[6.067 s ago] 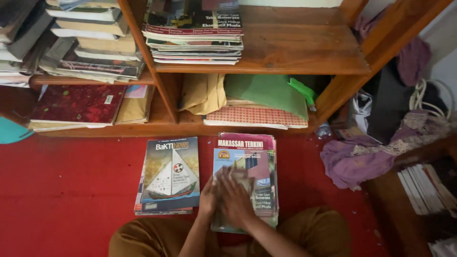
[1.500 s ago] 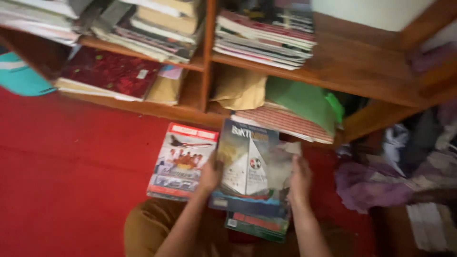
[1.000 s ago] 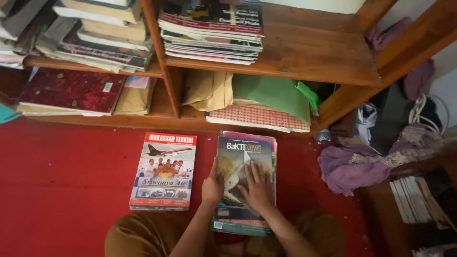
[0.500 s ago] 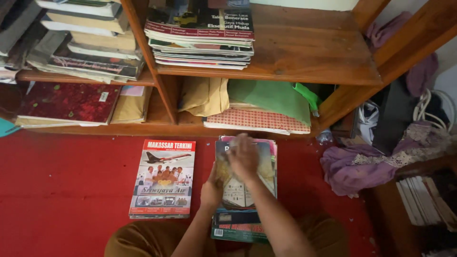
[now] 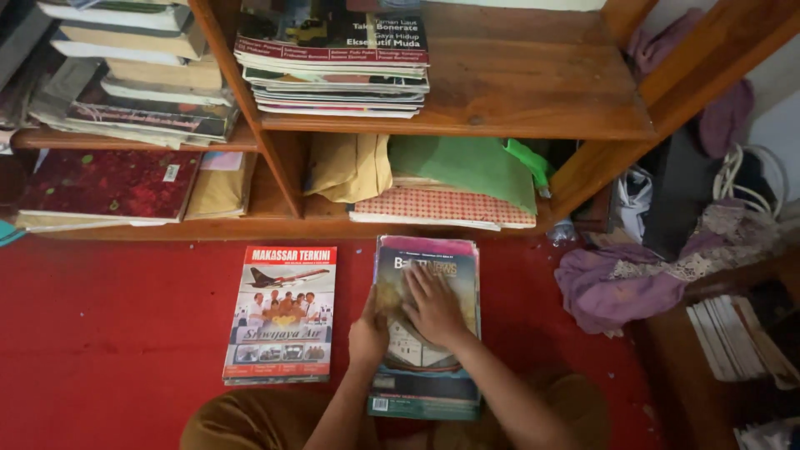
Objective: Cleaning and organizing a stack of magazines on a library shelf using a cloth.
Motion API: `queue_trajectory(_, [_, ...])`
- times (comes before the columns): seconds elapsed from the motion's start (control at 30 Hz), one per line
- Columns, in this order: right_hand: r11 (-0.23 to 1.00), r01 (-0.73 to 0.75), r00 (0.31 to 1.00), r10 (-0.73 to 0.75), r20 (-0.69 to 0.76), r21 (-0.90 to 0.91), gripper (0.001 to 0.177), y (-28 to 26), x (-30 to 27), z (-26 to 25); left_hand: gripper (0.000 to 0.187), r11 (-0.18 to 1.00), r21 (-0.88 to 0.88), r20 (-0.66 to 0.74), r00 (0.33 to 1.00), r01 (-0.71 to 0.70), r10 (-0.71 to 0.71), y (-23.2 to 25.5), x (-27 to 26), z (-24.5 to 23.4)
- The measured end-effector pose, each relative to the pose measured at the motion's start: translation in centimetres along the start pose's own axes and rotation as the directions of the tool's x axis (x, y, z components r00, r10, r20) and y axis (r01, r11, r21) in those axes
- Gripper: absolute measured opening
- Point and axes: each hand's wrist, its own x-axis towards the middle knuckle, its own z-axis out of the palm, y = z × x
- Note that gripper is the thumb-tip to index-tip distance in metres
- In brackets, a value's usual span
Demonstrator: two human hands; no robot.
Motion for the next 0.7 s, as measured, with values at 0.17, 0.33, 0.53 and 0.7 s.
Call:
queue_trajectory(0.17, [0.973,-0.225,0.945,0.204,0.255,0.056,0.063,3.4,-3.0,-2.3,0.068,1.000,-0.001,-0.018,1.000,-0.013,0.013,-0.1,-0.2,-0.3])
queue_trajectory(0.33, [0.946,-0.301,0.944,0.313,0.103,-0.121,0.072,5.1,-2.0,-0.7,0.065,1.000,-0.008,-0.027,0.999,-0.020,0.020,-0.4,0.1,0.4])
queue_trajectory(0.53, [0.936,-0.334,0.941,0.325,-0.091,-0.112,0.070,3.0,2.7,2.2,0.067,0.999,0.034,-0.065,0.998,-0.003,0.005,-0.3,0.1,0.3])
queue_trajectory(0.7, [0.998,-0.068,0.982,0.067,-0.177,0.000,0.075,-2.6,5.2,2.2,0.065,1.000,-0.011,-0.067,0.998,0.014,-0.014,-1.7,0.9,1.4])
